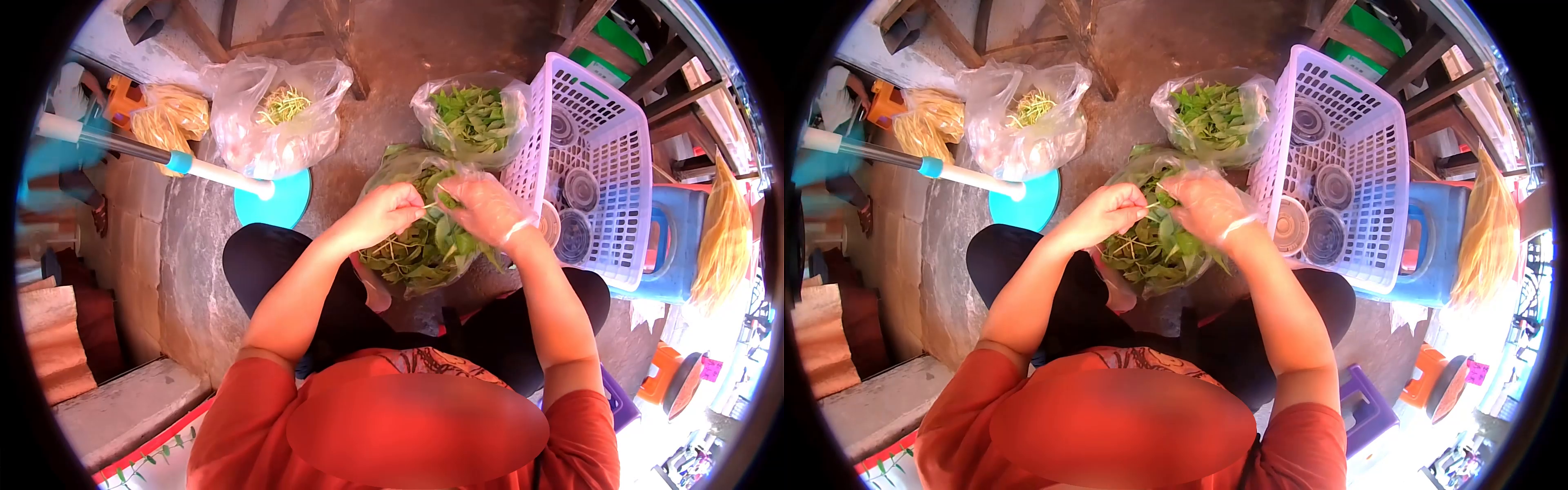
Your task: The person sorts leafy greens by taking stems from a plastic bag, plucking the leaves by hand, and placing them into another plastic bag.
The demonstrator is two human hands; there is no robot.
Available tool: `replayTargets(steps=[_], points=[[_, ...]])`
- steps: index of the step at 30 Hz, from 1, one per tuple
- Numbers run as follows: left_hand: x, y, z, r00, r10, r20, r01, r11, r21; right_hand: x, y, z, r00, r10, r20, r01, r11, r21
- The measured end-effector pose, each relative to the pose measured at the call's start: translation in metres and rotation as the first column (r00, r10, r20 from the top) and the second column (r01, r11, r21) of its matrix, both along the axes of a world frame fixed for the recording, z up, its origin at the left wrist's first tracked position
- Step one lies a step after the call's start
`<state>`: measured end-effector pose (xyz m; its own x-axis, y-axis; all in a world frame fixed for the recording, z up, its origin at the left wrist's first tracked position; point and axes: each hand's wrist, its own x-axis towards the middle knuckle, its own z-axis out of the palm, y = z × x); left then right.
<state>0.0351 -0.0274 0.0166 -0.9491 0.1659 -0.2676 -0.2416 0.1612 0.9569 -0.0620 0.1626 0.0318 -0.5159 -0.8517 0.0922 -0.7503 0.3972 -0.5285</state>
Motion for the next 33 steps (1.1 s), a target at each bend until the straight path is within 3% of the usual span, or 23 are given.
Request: replayTargets(steps=[3, 6, 7, 8, 10, 13, 16, 20, 23, 27, 32, 33], points=[[-0.005, 0.002, 0.001, 0.998, 0.062, -0.006, -0.062, 0.998, -0.018, 0.007, -0.009, 0.004, 0.992, -0.123, -0.008, 0.122, 0.991, -0.06], [-0.009, 0.007, 0.005, 0.989, 0.145, -0.027, -0.147, 0.987, -0.059, 0.005, -0.019, -0.009, 0.944, -0.322, 0.075, 0.327, 0.942, -0.076], [-0.008, 0.006, 0.005, 0.99, 0.141, -0.015, -0.142, 0.989, -0.044, -0.002, -0.02, 0.001, 0.888, -0.416, 0.195, 0.418, 0.908, 0.033], [-0.005, 0.005, 0.006, 0.991, 0.137, -0.004, -0.137, 0.99, -0.029, -0.015, -0.016, -0.016, 0.848, -0.483, 0.217, 0.494, 0.87, 0.007], [-0.005, 0.003, 0.004, 0.989, 0.147, -0.001, -0.147, 0.989, -0.013, -0.03, -0.008, -0.021, 0.883, -0.379, 0.277, 0.436, 0.88, -0.189], [-0.004, 0.002, -0.002, 0.98, 0.197, -0.007, -0.197, 0.98, -0.006, -0.024, -0.006, -0.004, 0.824, -0.121, 0.553, 0.302, 0.92, -0.249], [-0.005, 0.003, 0.003, 0.977, 0.212, 0.014, -0.212, 0.977, -0.023, -0.007, -0.011, -0.012, 0.951, -0.123, 0.285, 0.187, 0.96, -0.209], [-0.005, 0.004, 0.003, 0.976, 0.217, 0.02, -0.217, 0.976, -0.029, -0.002, -0.011, 0.0, 0.96, -0.137, 0.244, 0.143, 0.99, -0.009], [-0.005, 0.003, 0.003, 0.978, 0.207, 0.018, -0.207, 0.978, -0.009, 0.0, -0.01, 0.001, 0.979, -0.154, 0.133, 0.153, 0.988, 0.022], [-0.006, 0.009, 0.01, 0.978, 0.207, 0.031, -0.206, 0.978, -0.026, 0.002, -0.016, 0.005, 0.963, -0.244, 0.118, 0.244, 0.97, 0.013], [-0.008, 0.008, 0.01, 0.96, 0.271, 0.072, -0.279, 0.952, 0.125, -0.001, -0.02, -0.005, 0.936, -0.349, -0.043, 0.342, 0.932, -0.122], [-0.007, 0.008, 0.013, 0.96, 0.267, 0.089, -0.278, 0.949, 0.15, -0.009, -0.018, -0.008, 0.909, -0.417, 0.016, 0.418, 0.906, -0.065]])
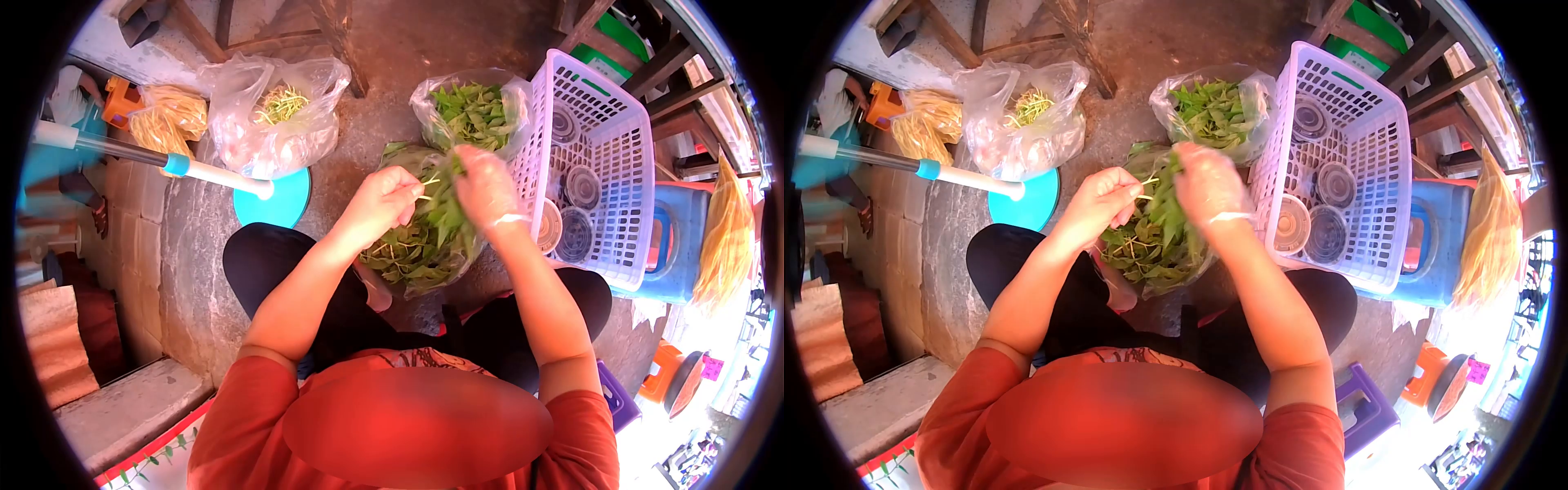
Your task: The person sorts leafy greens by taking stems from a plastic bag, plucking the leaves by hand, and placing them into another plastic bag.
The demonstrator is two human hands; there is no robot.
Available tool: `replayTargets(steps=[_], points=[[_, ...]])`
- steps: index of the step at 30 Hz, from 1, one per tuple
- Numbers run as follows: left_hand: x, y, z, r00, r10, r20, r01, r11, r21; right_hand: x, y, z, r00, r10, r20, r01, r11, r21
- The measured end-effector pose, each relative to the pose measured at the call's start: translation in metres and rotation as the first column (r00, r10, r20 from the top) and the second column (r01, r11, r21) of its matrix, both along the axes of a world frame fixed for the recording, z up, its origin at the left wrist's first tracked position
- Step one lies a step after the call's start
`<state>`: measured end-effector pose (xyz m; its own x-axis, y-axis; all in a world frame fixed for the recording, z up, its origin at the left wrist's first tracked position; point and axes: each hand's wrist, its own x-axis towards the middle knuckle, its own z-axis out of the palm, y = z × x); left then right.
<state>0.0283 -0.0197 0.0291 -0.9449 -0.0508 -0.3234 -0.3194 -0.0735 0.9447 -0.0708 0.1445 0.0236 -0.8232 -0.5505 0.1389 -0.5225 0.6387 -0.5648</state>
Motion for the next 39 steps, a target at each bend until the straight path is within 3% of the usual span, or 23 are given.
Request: replayTargets(steps=[2, 3, 5, 8, 12, 18, 21, 22, 24, 26, 29, 31, 33, 35, 38, 39], points=[[0.005, -0.005, 0.006, 0.999, 0.031, -0.015, -0.029, 0.996, 0.085, -0.027, 0.014, -0.009, 0.988, -0.138, 0.069, 0.136, 0.99, 0.033], [0.006, -0.009, 0.007, 0.999, 0.047, -0.021, -0.044, 0.991, 0.127, -0.043, 0.028, -0.026, 0.984, -0.155, 0.082, 0.163, 0.981, -0.103], [0.006, -0.022, 0.01, 0.997, 0.073, -0.034, -0.064, 0.974, 0.216, -0.05, 0.045, 0.013, 0.951, -0.083, 0.298, 0.149, 0.967, -0.208], [0.006, -0.036, 0.014, 0.988, 0.151, -0.023, -0.131, 0.913, 0.387, -0.049, 0.056, 0.025, 0.866, 0.085, 0.493, 0.125, 0.917, -0.378], [0.006, -0.04, 0.017, 0.988, 0.152, -0.004, -0.131, 0.867, 0.481, -0.023, 0.037, 0.046, 0.841, 0.239, 0.485, -0.039, 0.921, -0.387], [0.005, -0.032, 0.016, 0.993, 0.115, 0.007, -0.101, 0.836, 0.539, 0.009, 0.008, 0.035, 0.883, 0.369, 0.291, -0.219, 0.871, -0.441], [0.005, -0.029, 0.015, 0.991, 0.136, 0.008, -0.121, 0.852, 0.509, 0.006, 0.011, 0.014, 0.899, 0.423, 0.115, -0.368, 0.87, -0.327], [0.004, -0.028, 0.017, 0.992, 0.126, 0.027, -0.125, 0.888, 0.443, 0.008, 0.007, 0.01, 0.932, 0.362, -0.011, -0.347, 0.882, -0.32], [0.003, -0.024, 0.02, 0.991, 0.116, 0.068, -0.132, 0.944, 0.303, 0.006, 0.008, 0.017, 0.949, 0.304, -0.085, -0.316, 0.901, -0.299], [0.005, -0.02, 0.018, 0.998, 0.034, 0.061, -0.049, 0.961, 0.272, 0.005, 0.008, 0.018, 0.967, 0.215, -0.139, -0.246, 0.929, -0.275], [0.003, -0.01, 0.012, 1.0, 0.016, 0.027, -0.022, 0.967, 0.252, 0.006, 0.004, 0.018, 0.989, 0.143, -0.033, -0.146, 0.963, -0.227], [0.0, -0.007, 0.009, 0.999, 0.042, 0.032, -0.049, 0.963, 0.265, -0.001, 0.002, 0.001, 0.967, 0.012, 0.256, 0.078, 0.939, -0.335], [0.003, -0.009, 0.013, 0.995, 0.07, 0.072, -0.088, 0.951, 0.298, -0.014, 0.002, -0.003, 0.818, -0.037, 0.575, 0.328, 0.85, -0.411], [0.002, -0.011, 0.012, 0.993, 0.093, 0.078, -0.114, 0.939, 0.326, -0.018, 0.01, -0.006, 0.662, 0.249, 0.707, 0.397, 0.684, -0.612], [0.001, -0.013, 0.002, 0.991, 0.123, 0.059, -0.137, 0.912, 0.387, -0.003, 0.004, 0.007, 0.426, 0.369, 0.826, 0.46, 0.698, -0.549], [0.0, -0.014, 0.001, 0.99, 0.123, 0.062, -0.138, 0.899, 0.417, 0.003, -0.002, 0.011, 0.404, 0.365, 0.839, 0.478, 0.697, -0.534]])
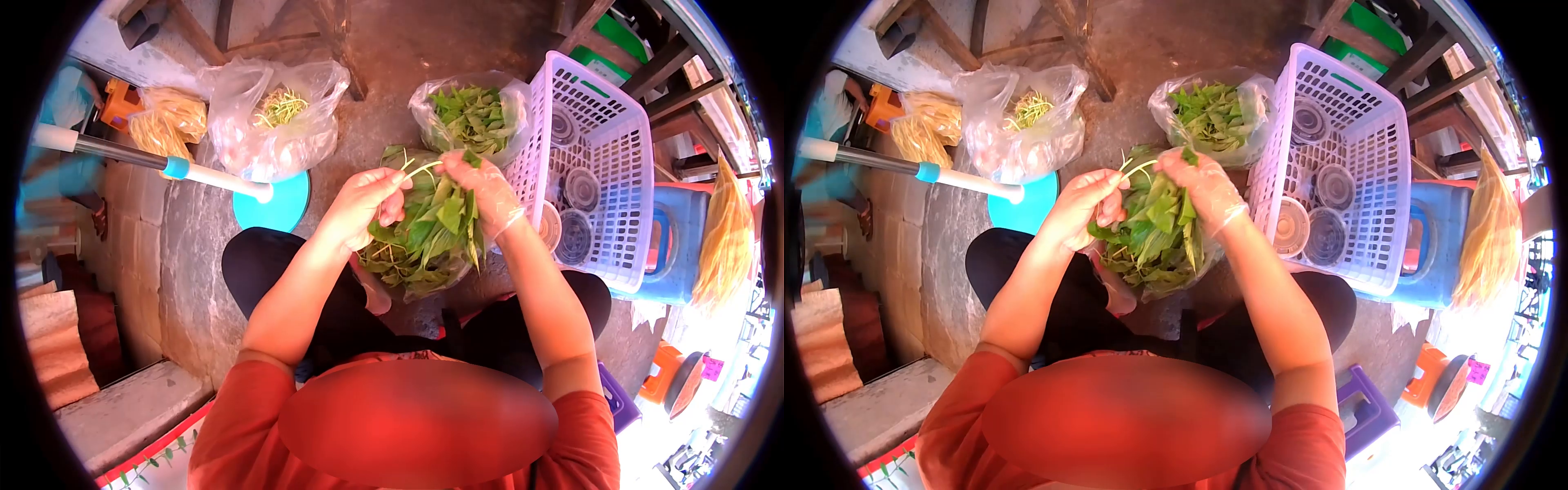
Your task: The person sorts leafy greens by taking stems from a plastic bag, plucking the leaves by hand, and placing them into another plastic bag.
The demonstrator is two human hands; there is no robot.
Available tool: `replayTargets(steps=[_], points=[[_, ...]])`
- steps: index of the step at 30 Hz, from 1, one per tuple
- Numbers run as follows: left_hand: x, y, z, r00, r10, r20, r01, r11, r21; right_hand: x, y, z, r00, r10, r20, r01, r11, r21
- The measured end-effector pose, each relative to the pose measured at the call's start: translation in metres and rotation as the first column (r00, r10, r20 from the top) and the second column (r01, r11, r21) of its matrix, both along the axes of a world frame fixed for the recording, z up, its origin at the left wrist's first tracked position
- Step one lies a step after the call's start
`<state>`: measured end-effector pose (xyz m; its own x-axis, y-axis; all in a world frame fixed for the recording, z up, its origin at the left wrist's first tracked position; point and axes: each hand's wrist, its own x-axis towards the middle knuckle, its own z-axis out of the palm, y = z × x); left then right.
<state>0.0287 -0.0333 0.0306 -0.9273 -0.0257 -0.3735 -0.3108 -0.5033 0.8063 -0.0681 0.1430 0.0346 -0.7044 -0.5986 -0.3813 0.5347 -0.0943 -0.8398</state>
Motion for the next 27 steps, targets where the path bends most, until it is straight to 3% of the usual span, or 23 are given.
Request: replayTargets(steps=[2, 3, 6, 10, 11, 14, 15, 18, 19, 20, 22, 24, 25, 27], points=[[0.0, 0.0, -0.001, 1.0, 0.006, 0.0, -0.006, 1.0, 0.025, 0.009, -0.009, 0.006, 0.998, -0.011, 0.054, 0.011, 1.0, 0.004], [0.0, 0.0, -0.001, 1.0, 0.012, 0.0, -0.012, 1.0, 0.019, 0.007, -0.004, 0.004, 0.991, 0.108, 0.077, -0.102, 0.992, -0.075], [-0.002, 0.001, 0.002, 1.0, 0.027, -0.012, -0.027, 1.0, -0.001, 0.009, -0.002, 0.008, 0.983, 0.16, 0.086, -0.155, 0.986, -0.062], [-0.001, 0.004, 0.001, 1.0, 0.003, -0.012, -0.004, 0.999, -0.054, 0.008, -0.006, -0.005, 0.997, 0.059, -0.051, -0.058, 0.998, 0.019], [-0.001, 0.005, 0.001, 1.0, -0.004, -0.008, 0.004, 0.998, -0.055, 0.006, -0.007, -0.012, 0.958, 0.022, -0.286, 0.017, 0.991, 0.132], [0.0, 0.007, 0.001, 0.999, 0.04, 0.017, -0.039, 0.997, -0.063, -0.012, -0.002, -0.052, 0.766, -0.093, -0.636, 0.351, 0.89, 0.293], [-0.001, 0.006, -0.001, 0.996, 0.086, 0.028, -0.084, 0.994, -0.065, -0.015, 0.0, -0.043, 0.86, -0.123, -0.495, 0.271, 0.932, 0.24], [-0.006, 0.006, -0.006, 0.968, 0.243, 0.058, -0.239, 0.969, -0.065, 0.0, -0.006, -0.026, 0.948, 0.017, -0.319, 0.058, 0.972, 0.226], [-0.007, 0.008, -0.009, 0.953, 0.294, 0.07, -0.29, 0.955, -0.064, 0.008, -0.01, -0.027, 0.986, 0.05, -0.159, -0.021, 0.984, 0.179], [-0.008, 0.009, -0.01, 0.936, 0.342, 0.083, -0.338, 0.939, -0.065, 0.014, -0.016, -0.045, 0.99, 0.042, -0.133, -0.01, 0.972, 0.234], [-0.008, 0.012, -0.016, 0.944, 0.33, 0.005, -0.328, 0.939, -0.104, 0.032, -0.022, -0.018, 0.993, 0.113, -0.047, -0.107, 0.988, 0.116], [-0.007, 0.018, -0.03, 0.943, 0.322, -0.082, -0.329, 0.938, -0.105, 0.043, -0.026, -0.044, 0.99, 0.092, 0.106, -0.096, 0.995, 0.034], [-0.006, 0.021, -0.027, 0.952, 0.283, -0.117, -0.301, 0.934, -0.194, 0.047, -0.028, -0.053, 0.988, 0.087, 0.129, -0.103, 0.987, 0.125], [-0.006, 0.026, -0.03, 0.95, 0.268, -0.159, -0.303, 0.914, -0.269, 0.057, -0.03, -0.055, 0.972, 0.078, 0.22, -0.098, 0.992, 0.079]])
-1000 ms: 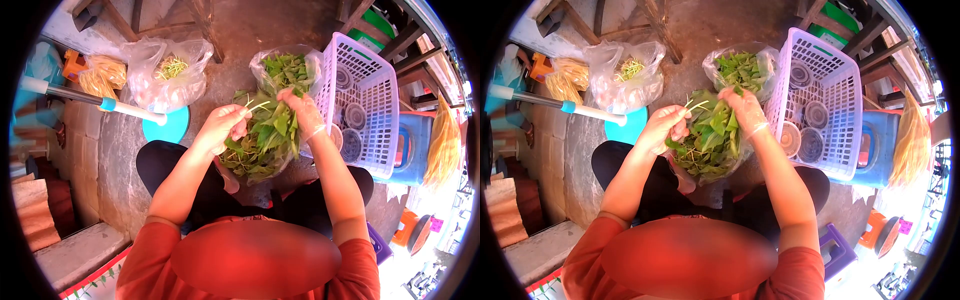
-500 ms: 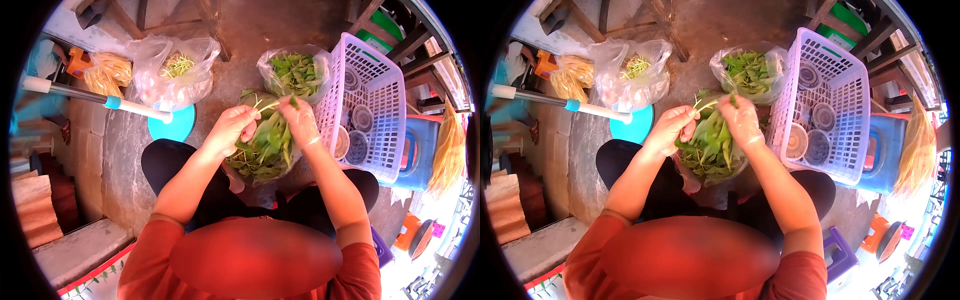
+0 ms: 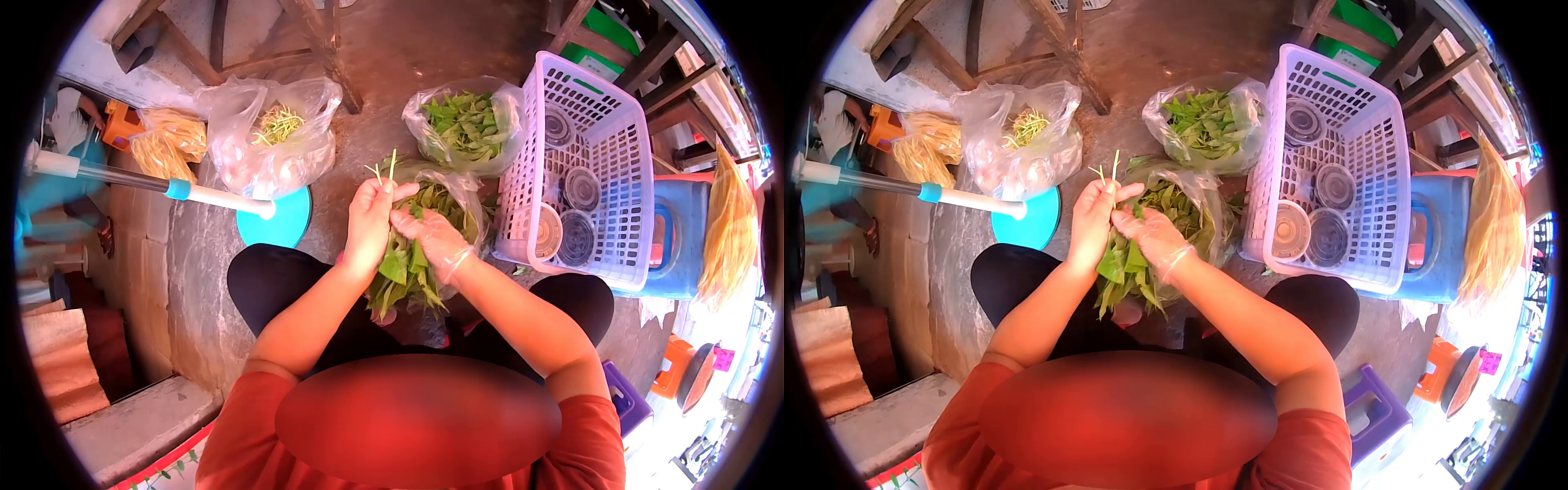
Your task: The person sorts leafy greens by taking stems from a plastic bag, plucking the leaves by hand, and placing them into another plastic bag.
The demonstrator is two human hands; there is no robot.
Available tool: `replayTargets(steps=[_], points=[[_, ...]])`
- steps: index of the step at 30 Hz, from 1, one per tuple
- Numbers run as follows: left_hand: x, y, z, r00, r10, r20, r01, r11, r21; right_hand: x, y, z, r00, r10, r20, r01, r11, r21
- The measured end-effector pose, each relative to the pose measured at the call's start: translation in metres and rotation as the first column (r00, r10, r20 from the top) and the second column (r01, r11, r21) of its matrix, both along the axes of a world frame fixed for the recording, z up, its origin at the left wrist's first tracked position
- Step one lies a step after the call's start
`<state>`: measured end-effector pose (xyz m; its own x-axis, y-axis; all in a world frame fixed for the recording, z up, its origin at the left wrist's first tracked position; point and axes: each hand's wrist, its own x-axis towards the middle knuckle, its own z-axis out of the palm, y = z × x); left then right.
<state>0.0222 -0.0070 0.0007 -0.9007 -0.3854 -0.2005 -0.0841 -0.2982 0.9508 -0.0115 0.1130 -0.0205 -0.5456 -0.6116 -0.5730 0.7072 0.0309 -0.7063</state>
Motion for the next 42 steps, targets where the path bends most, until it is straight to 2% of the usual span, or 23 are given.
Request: replayTargets(steps=[4, 7, 10, 13, 15, 17, 19, 20, 22, 25, 27, 29, 30, 31, 33, 34, 35, 37, 38, 39, 40, 41, 42], points=[[0.0, 0.007, 0.007, 0.999, 0.029, -0.025, -0.03, 0.997, -0.073, 0.001, 0.004, 0.028, 0.999, 0.037, -0.014, -0.038, 0.996, -0.077], [-0.001, 0.009, 0.006, 0.997, 0.034, -0.068, -0.041, 0.994, -0.104, 0.0, 0.002, 0.02, 0.985, 0.029, -0.168, -0.043, 0.996, -0.077], [-0.006, -0.001, 0.001, 0.979, 0.174, -0.106, -0.172, 0.985, 0.028, -0.002, 0.009, 0.045, 0.865, 0.167, -0.474, -0.114, 0.984, 0.138], [-0.018, -0.045, 0.015, 0.951, 0.305, -0.059, -0.282, 0.928, 0.245, -0.004, 0.009, 0.039, 0.921, 0.178, -0.346, -0.152, 0.983, 0.102], [-0.034, -0.105, 0.01, 0.899, 0.423, -0.113, -0.363, 0.865, 0.347, -0.014, 0.01, 0.028, 0.894, 0.167, -0.417, -0.107, 0.981, 0.164], [-0.061, -0.193, 0.012, 0.877, 0.477, -0.059, -0.428, 0.832, 0.353, -0.027, 0.017, 0.03, 0.968, -0.109, -0.225, 0.106, 0.994, -0.023], [-0.077, -0.24, 0.007, 0.845, 0.534, 0.021, -0.535, 0.845, 0.002, -0.042, 0.026, 0.039, 0.983, -0.178, 0.05, 0.183, 0.976, -0.116], [-0.076, -0.24, 0.014, 0.853, 0.51, 0.106, -0.513, 0.858, -0.005, -0.05, 0.029, 0.027, 0.966, -0.212, 0.145, 0.241, 0.945, -0.222], [-0.079, -0.232, 0.039, 0.855, 0.444, 0.269, -0.459, 0.888, -0.009, -0.055, 0.039, 0.056, 0.945, -0.261, 0.196, 0.304, 0.923, -0.235], [-0.072, -0.201, 0.041, 0.848, 0.519, 0.111, -0.432, 0.797, -0.422, -0.076, 0.05, 0.053, 0.94, -0.288, 0.181, 0.327, 0.913, -0.243], [-0.054, -0.152, 0.053, 0.971, 0.225, 0.084, -0.172, 0.895, -0.412, -0.09, 0.055, 0.047, 0.932, -0.332, 0.148, 0.359, 0.906, -0.226], [-0.049, -0.124, 0.037, 0.995, -0.087, 0.038, 0.095, 0.905, -0.415, -0.105, 0.058, 0.041, 0.918, -0.387, 0.086, 0.396, 0.896, -0.201], [-0.055, -0.114, 0.031, 0.977, -0.198, 0.077, 0.21, 0.84, -0.499, -0.115, 0.056, 0.032, 0.899, -0.405, 0.167, 0.436, 0.865, -0.25], [-0.063, -0.104, 0.025, 0.945, -0.299, 0.13, 0.318, 0.755, -0.574, -0.125, 0.053, 0.028, 0.904, -0.411, 0.12, 0.428, 0.872, -0.239], [-0.089, -0.09, 0.0, 0.904, -0.403, 0.147, 0.397, 0.659, -0.638, -0.149, 0.045, 0.022, 0.909, -0.416, 0.031, 0.412, 0.882, -0.229], [-0.108, -0.085, -0.024, 0.929, -0.326, 0.173, 0.357, 0.676, -0.645, -0.173, 0.048, 0.01, 0.969, -0.246, 0.019, 0.238, 0.914, -0.329], [-0.126, -0.08, -0.049, 0.948, -0.25, 0.199, 0.318, 0.687, -0.653, -0.169, 0.029, 0.041, 0.947, -0.32, -0.039, 0.301, 0.921, -0.249], [-0.159, -0.064, -0.074, 0.982, 0.099, 0.158, 0.072, 0.583, -0.809, -0.227, 0.013, -0.01, 0.872, -0.485, 0.071, 0.48, 0.815, -0.324], [-0.174, -0.057, -0.085, 0.961, 0.255, 0.107, -0.035, 0.495, -0.868, -0.238, 0.004, -0.015, 0.769, -0.634, 0.085, 0.636, 0.743, -0.208], [-0.187, -0.054, -0.099, 0.935, 0.306, 0.177, -0.048, 0.607, -0.793, -0.247, -0.008, -0.019, 0.634, -0.77, 0.075, 0.773, 0.628, -0.088], [-0.2, -0.051, -0.114, 0.907, 0.335, 0.254, -0.065, 0.709, -0.702, -0.271, -0.017, -0.065, 0.515, -0.832, -0.208, 0.825, 0.547, -0.144], [-0.213, -0.048, -0.125, 0.874, 0.349, 0.337, -0.088, 0.797, -0.597, -0.28, -0.02, -0.1, 0.433, -0.839, -0.328, 0.827, 0.515, -0.224], [-0.222, -0.047, -0.133, 0.87, 0.238, 0.432, -0.025, 0.896, -0.444, -0.289, -0.025, -0.129, 0.342, -0.832, -0.438, 0.815, 0.494, -0.302]])
